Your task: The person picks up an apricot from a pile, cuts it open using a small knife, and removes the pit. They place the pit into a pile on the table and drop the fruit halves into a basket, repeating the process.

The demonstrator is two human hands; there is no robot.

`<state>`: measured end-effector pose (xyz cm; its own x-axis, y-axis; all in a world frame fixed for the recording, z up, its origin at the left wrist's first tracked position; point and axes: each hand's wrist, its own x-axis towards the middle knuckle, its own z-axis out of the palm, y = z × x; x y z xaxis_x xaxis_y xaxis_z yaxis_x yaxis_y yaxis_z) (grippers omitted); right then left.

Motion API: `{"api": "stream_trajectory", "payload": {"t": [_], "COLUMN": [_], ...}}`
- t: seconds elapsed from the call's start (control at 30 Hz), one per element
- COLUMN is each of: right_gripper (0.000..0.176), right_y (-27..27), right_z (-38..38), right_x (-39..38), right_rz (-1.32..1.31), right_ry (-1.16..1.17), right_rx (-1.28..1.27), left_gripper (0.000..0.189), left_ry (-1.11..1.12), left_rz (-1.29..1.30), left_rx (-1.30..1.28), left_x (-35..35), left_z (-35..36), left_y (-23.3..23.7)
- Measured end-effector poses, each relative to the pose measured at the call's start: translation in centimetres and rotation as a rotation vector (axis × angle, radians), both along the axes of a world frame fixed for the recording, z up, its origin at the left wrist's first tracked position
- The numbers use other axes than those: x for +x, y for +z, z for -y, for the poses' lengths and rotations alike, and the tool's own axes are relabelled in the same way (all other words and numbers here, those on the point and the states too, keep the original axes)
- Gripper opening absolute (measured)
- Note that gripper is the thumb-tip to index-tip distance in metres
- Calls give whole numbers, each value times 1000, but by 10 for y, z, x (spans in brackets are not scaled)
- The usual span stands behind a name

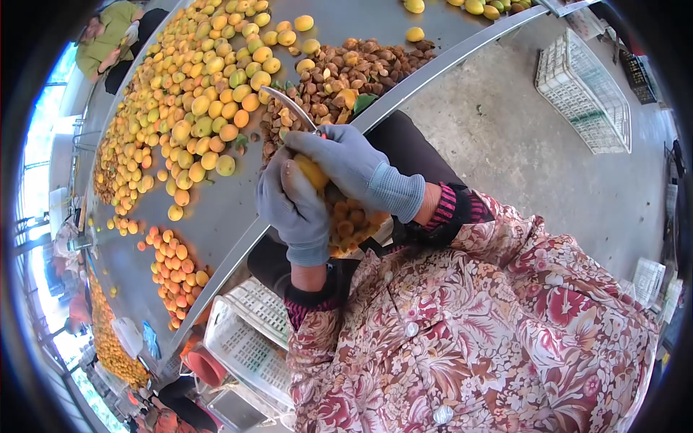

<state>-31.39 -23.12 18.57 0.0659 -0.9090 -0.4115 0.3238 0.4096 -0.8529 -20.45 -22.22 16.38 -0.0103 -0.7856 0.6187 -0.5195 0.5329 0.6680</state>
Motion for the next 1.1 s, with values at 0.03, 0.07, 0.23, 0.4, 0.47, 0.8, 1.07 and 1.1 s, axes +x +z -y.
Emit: {"api": "stream_trajectory", "payload": {"t": [0.03, 0.07, 0.23, 0.4, 0.47, 0.8, 1.07, 1.1], "right_gripper": [40, 40, 41, 40, 40, 29, 40, 40], "right_y": [-3, -10, -24, -14, -11, -11, -16, -17], "right_z": [0, 0, 3, 5, 6, 14, 11, 9], "right_x": [0, 1, 2, 3, 8, 6, 2, 4], "right_rz": [-1, -34, 21, 33, -30, -474, 253, 255], "right_ry": [-7, -40, -182, -152, -203, -217, -169, -171], "right_rx": [-4, -36, -69, -50, -39, -263, 102, 103], "left_gripper": [26, 26, 31, 30, 28, 32, 45, 50], "left_ry": [-7, -27, -4, 56, 26, -79, -85, -98], "left_rz": [-1, 104, 311, 287, 213, -425, -28, 32], "left_rx": [-4, 31, -97, -86, 0, 402, -74, -128], "left_x": [5, 9, -8, -10, -11, -21, -2, 0], "left_z": [0, 1, 3, 4, 6, 22, 14, 13], "left_y": [-2, -4, -3, -1, 2, -18, -29, -30]}}
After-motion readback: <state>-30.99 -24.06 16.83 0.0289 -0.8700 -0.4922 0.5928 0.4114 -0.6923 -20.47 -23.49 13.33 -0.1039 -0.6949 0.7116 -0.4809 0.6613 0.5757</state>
